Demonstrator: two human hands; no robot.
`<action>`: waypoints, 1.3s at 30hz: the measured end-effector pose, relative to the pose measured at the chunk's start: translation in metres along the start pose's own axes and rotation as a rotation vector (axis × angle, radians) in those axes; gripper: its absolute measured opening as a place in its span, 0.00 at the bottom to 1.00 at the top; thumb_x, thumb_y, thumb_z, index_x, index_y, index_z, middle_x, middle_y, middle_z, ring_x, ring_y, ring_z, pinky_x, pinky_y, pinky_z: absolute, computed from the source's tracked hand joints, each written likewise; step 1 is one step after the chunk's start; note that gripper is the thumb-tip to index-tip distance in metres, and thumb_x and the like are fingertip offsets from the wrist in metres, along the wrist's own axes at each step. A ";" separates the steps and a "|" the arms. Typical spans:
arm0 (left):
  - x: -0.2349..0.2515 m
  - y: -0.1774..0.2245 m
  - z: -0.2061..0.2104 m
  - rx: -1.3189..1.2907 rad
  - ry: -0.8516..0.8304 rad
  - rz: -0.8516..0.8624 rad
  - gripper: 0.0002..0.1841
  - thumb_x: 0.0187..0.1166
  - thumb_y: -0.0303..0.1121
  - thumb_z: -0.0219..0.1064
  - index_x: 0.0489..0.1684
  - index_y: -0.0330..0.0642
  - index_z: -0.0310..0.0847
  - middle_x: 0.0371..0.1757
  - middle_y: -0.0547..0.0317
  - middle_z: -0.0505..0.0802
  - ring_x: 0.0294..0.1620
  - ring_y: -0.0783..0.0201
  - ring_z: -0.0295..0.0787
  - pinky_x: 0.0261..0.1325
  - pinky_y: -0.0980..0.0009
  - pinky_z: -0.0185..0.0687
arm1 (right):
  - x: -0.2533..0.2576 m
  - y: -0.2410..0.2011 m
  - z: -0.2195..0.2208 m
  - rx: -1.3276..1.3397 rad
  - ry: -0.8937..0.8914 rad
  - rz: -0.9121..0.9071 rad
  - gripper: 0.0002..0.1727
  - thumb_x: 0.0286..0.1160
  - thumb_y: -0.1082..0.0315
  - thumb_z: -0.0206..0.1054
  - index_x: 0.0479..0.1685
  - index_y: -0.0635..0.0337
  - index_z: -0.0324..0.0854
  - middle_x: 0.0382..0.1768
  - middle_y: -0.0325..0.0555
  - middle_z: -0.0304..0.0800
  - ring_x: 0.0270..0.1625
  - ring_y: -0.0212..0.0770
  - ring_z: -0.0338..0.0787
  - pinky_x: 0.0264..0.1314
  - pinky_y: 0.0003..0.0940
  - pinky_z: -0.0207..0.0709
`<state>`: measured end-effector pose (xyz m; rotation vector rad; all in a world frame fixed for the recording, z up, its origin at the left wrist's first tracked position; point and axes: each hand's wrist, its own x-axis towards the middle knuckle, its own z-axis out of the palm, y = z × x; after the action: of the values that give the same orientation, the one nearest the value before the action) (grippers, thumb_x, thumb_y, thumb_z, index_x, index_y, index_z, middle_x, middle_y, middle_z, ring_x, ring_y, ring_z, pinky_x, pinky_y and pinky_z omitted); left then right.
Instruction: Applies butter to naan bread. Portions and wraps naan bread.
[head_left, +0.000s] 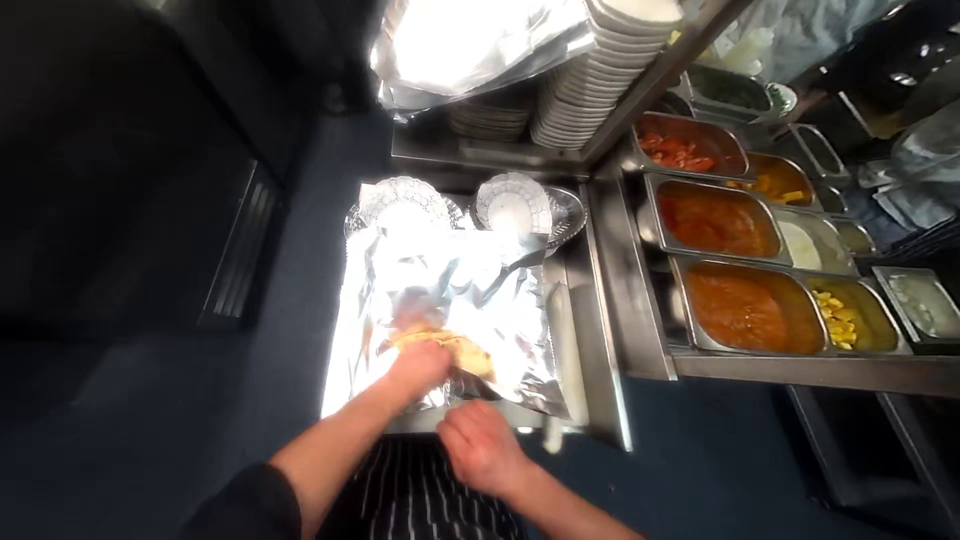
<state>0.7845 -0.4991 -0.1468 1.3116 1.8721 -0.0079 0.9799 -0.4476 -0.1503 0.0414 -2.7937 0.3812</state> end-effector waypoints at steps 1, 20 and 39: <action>0.001 0.001 -0.002 0.024 -0.009 -0.007 0.14 0.85 0.39 0.63 0.53 0.38 0.88 0.55 0.39 0.92 0.64 0.37 0.87 0.65 0.37 0.81 | -0.010 -0.003 0.013 -0.057 -0.060 0.017 0.11 0.76 0.69 0.61 0.47 0.52 0.90 0.48 0.42 0.95 0.56 0.45 0.93 0.63 0.46 0.85; -0.021 -0.034 0.031 0.129 0.264 0.185 0.19 0.92 0.38 0.49 0.58 0.39 0.87 0.58 0.43 0.93 0.66 0.43 0.89 0.71 0.44 0.81 | 0.020 0.066 0.042 0.133 -0.353 0.271 0.20 0.88 0.53 0.54 0.56 0.53 0.90 0.58 0.47 0.93 0.67 0.50 0.89 0.70 0.49 0.81; 0.010 -0.055 0.081 0.315 0.951 0.415 0.13 0.85 0.30 0.58 0.55 0.47 0.90 0.59 0.58 0.95 0.63 0.58 0.92 0.63 0.61 0.89 | 0.020 0.049 0.058 -0.139 0.023 0.193 0.16 0.79 0.71 0.62 0.59 0.56 0.91 0.56 0.45 0.96 0.59 0.47 0.94 0.63 0.44 0.87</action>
<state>0.7904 -0.5515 -0.2298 2.1489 2.3605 0.6660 0.9394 -0.4155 -0.2093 -0.2647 -2.8012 0.2293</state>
